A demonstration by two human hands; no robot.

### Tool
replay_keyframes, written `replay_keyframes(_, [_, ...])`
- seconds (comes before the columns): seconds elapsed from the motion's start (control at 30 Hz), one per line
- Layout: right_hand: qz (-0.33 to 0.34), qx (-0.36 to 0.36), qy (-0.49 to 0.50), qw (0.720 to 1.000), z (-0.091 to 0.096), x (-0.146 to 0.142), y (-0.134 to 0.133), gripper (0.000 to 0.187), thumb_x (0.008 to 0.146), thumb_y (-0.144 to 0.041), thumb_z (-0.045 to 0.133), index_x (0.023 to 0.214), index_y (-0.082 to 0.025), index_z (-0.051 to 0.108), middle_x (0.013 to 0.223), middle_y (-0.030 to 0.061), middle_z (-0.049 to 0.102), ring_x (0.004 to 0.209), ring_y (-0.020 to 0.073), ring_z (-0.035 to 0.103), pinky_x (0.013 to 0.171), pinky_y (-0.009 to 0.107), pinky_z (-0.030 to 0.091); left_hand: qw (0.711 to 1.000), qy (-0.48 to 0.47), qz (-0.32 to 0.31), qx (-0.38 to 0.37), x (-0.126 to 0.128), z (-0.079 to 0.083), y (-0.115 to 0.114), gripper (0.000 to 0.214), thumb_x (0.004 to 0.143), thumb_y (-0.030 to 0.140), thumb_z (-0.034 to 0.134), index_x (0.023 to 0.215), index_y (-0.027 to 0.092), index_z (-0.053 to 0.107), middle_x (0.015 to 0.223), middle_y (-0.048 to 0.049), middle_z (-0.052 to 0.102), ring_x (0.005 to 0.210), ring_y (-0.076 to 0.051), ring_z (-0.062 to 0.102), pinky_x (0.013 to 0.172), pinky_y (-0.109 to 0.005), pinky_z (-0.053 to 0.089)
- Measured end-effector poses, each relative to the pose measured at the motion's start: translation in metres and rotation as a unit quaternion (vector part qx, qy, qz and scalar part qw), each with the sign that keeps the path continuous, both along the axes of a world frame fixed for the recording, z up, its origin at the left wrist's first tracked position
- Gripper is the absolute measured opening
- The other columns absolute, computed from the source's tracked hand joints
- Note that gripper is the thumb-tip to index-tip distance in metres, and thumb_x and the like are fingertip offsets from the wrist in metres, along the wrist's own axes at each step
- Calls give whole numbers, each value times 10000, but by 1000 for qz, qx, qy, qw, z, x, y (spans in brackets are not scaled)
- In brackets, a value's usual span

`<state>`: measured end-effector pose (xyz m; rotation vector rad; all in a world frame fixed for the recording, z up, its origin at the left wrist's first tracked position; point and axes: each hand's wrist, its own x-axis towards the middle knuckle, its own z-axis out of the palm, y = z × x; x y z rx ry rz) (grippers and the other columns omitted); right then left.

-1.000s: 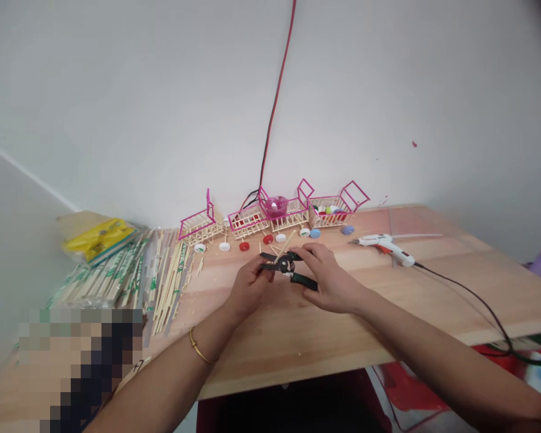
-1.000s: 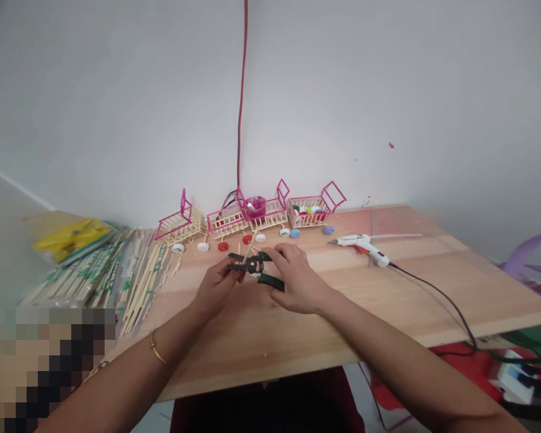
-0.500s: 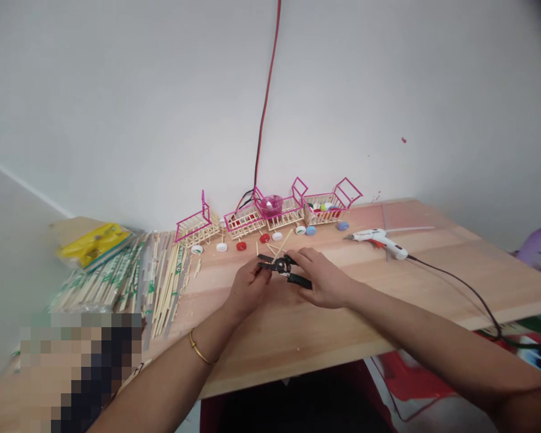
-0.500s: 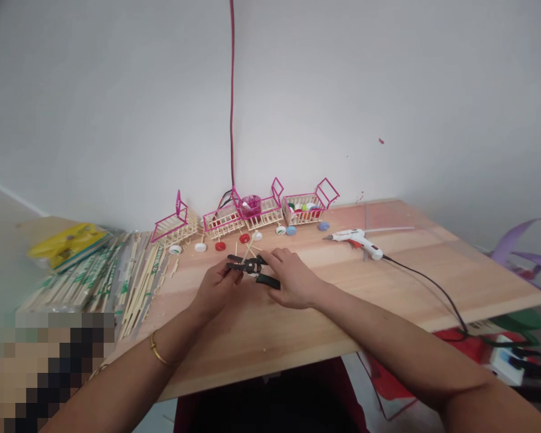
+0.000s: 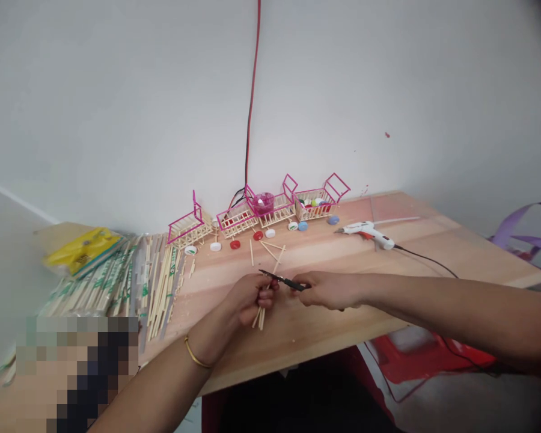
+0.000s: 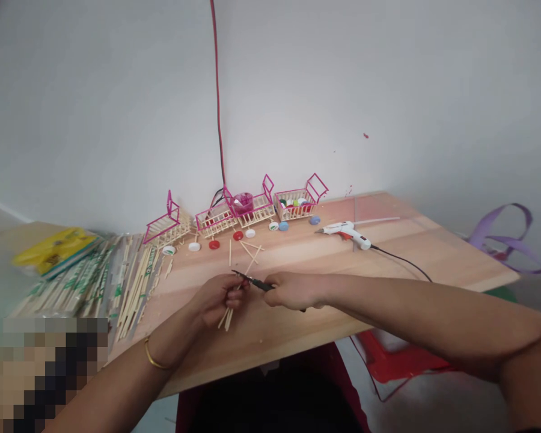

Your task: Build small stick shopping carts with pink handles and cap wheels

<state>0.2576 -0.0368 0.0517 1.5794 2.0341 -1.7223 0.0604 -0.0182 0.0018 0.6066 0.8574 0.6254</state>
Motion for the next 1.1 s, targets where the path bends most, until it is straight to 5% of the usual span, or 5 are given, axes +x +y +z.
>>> replay_keyframes(0.17, [-93,-111,4,989,5,-9,-2,268,662,-226,524,927,-209,486,608,-65,388,447,72,313,371,180,253,998,-10,-36,-59,-2,3,4,171,810,6,419,713,56,551,636,-1,457,395,12,228,336,-93,156])
replay_keyframes(0.37, [-130,-183,15,974,2,-16,0,199,638,-237,514,826,-207,456,583,-62,395,443,72,338,371,169,274,995,-9,-60,-78,-9,5,10,205,815,-3,392,697,69,543,619,12,430,383,11,231,323,-84,164])
replay_keyframes(0.57, [-121,-133,7,984,-7,-18,-4,131,676,-223,506,780,-208,427,554,-65,376,422,74,319,361,175,260,995,19,-78,-62,-8,-3,12,151,802,46,453,701,84,559,612,13,461,369,7,231,310,-91,170])
replay_keyframes(0.83, [-141,-164,15,976,-2,-18,0,174,676,-235,522,830,-201,448,583,-59,388,447,79,331,382,188,250,995,84,-59,14,-6,-1,8,145,804,140,554,664,112,531,565,29,491,350,6,281,326,-121,161])
replay_keyframes(1.1, [-41,-22,6,999,4,-13,4,231,732,-258,536,959,-212,532,658,-49,404,536,88,359,443,202,257,990,108,-25,87,-10,-1,8,122,774,221,598,703,130,557,516,50,484,327,-12,282,337,-164,136])
